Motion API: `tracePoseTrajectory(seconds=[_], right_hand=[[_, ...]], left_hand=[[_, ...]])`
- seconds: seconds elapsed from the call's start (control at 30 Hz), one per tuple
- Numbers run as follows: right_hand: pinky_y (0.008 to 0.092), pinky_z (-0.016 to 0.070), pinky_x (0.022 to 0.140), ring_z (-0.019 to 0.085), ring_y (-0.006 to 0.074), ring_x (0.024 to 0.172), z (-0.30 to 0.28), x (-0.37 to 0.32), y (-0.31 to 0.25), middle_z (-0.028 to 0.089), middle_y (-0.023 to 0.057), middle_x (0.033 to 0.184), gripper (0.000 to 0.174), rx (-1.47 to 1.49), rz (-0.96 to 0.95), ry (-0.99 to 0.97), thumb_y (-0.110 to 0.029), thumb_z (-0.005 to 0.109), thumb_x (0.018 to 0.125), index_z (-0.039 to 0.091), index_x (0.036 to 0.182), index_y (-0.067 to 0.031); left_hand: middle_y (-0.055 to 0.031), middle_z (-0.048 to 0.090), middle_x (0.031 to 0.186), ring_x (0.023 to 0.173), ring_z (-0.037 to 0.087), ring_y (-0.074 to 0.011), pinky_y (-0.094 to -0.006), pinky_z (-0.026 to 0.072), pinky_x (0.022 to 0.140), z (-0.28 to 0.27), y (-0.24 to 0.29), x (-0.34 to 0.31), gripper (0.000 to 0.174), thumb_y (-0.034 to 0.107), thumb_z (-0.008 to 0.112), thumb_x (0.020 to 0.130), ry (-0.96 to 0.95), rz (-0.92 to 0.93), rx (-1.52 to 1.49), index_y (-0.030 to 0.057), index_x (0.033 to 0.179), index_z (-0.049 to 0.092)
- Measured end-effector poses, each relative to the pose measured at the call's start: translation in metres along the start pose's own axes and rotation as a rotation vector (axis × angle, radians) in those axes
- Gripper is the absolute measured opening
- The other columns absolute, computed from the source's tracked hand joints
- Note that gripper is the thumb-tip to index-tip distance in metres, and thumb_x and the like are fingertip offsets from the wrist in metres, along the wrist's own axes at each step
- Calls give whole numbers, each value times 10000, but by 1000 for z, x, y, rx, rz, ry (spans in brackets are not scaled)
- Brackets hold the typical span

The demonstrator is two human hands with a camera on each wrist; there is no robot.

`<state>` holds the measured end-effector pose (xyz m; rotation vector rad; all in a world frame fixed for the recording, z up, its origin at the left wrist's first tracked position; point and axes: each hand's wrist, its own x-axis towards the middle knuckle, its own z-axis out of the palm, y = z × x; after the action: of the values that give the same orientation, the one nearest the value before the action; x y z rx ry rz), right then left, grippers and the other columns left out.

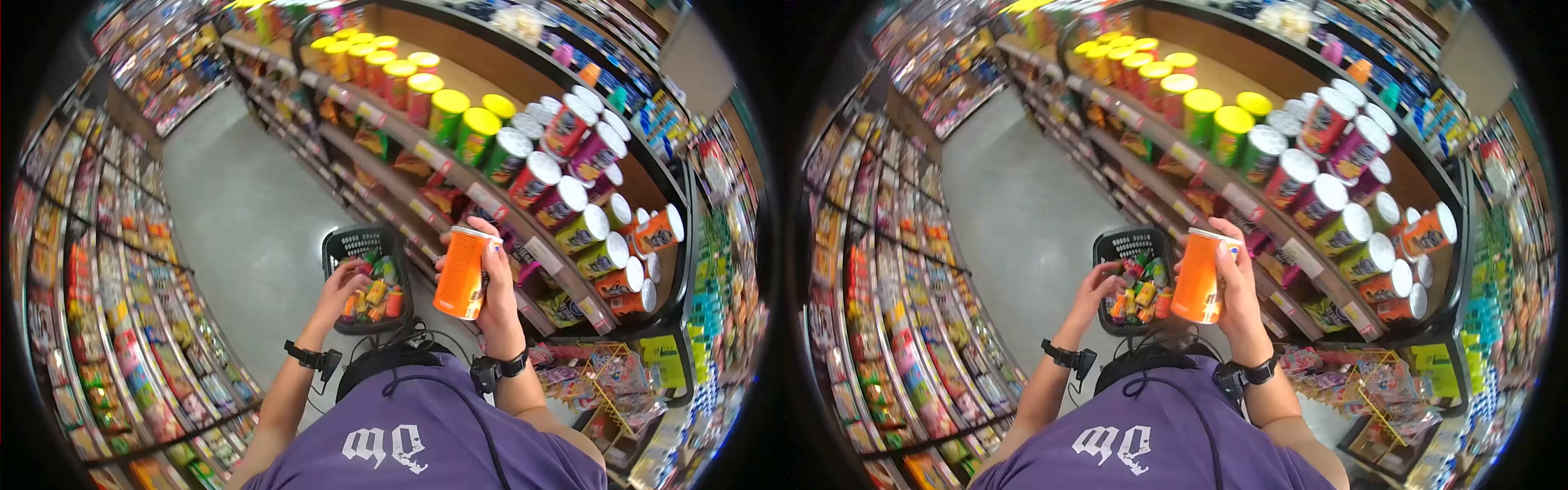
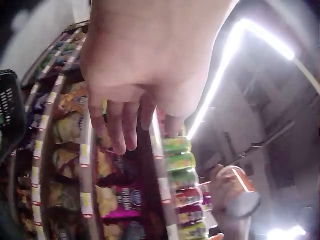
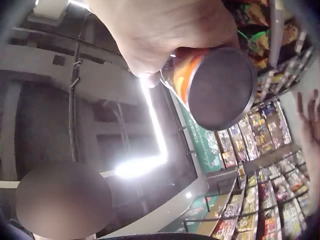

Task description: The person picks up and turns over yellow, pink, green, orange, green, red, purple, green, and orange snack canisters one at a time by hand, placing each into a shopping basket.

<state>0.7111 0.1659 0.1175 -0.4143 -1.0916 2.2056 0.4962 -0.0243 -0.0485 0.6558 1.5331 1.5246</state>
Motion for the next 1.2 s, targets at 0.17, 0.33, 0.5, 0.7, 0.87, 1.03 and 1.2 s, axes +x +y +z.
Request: tracePoseTrajectory(seconds=[0.17, 0.33, 0.5, 0.7, 0.87, 1.03, 1.2], right_hand=[[490, 552, 981, 670, 358, 1122, 37, -8, 36, 564, 225, 1408, 666, 75, 211, -84, -507, 454, 1060, 305, 1559, -92], [404, 415, 1116, 523, 218, 1298, 64, -28, 49, 547, 119, 1388, 528, 17, 240, -148, -323, 512, 1077, 350, 1521, -89], [376, 413, 1095, 523, 188, 1276, 63, -52, 57, 545, 107, 1387, 457, -82, 250, -51, -290, 491, 1089, 399, 1488, -87], [411, 379, 1135, 500, 222, 1321, 65, -75, 49, 534, 110, 1412, 532, -16, 248, -115, -316, 534, 1065, 378, 1526, -102], [435, 366, 1153, 481, 243, 1358, 68, -93, 50, 504, 127, 1467, 643, -19, 240, -121, -313, 600, 1019, 334, 1564, -101], [441, 361, 1163, 475, 260, 1371, 69, -104, 54, 491, 139, 1489, 695, -33, 247, -146, -306, 637, 990, 321, 1570, -88], [426, 390, 1152, 511, 256, 1354, 65, -104, 58, 512, 133, 1479, 691, -17, 245, -148, -297, 644, 989, 332, 1558, -60]], left_hand=[[-67, 620, 1233, 1080, 633, -155, -323, 501, 976, 14, 73, -63, 516, 124, 684, 958, -121, 137, -133, 42, 1428, 489], [-101, 588, 1293, 1136, 622, -195, -342, 498, 1002, 29, 106, -104, 799, 180, 826, 845, -194, 291, 69, 66, 1514, 405], [-119, 550, 1343, 1200, 601, -223, -381, 485, 1038, 39, 93, -120, 919, 175, 889, 777, -169, 251, 38, 73, 1527, 368], [-105, 559, 1321, 1189, 605, -216, -369, 471, 1046, 41, 91, -136, 907, 165, 888, 775, -221, 259, 10, 57, 1511, 369], [-105, 511, 1363, 1248, 568, -227, -394, 440, 1094, 38, 85, -147, 994, 138, 912, 745, -283, 231, 7, 66, 1539, 318], [-103, 563, 1303, 1190, 593, -218, -375, 452, 1060, 38, 81, -160, 918, 192, 903, 760, -243, 283, 1, 60, 1496, 372], [-103, 562, 1305, 1202, 579, -222, -382, 435, 1074, 41, 74, -161, 922, 203, 900, 763, -232, 314, 30, 59, 1500, 364]])
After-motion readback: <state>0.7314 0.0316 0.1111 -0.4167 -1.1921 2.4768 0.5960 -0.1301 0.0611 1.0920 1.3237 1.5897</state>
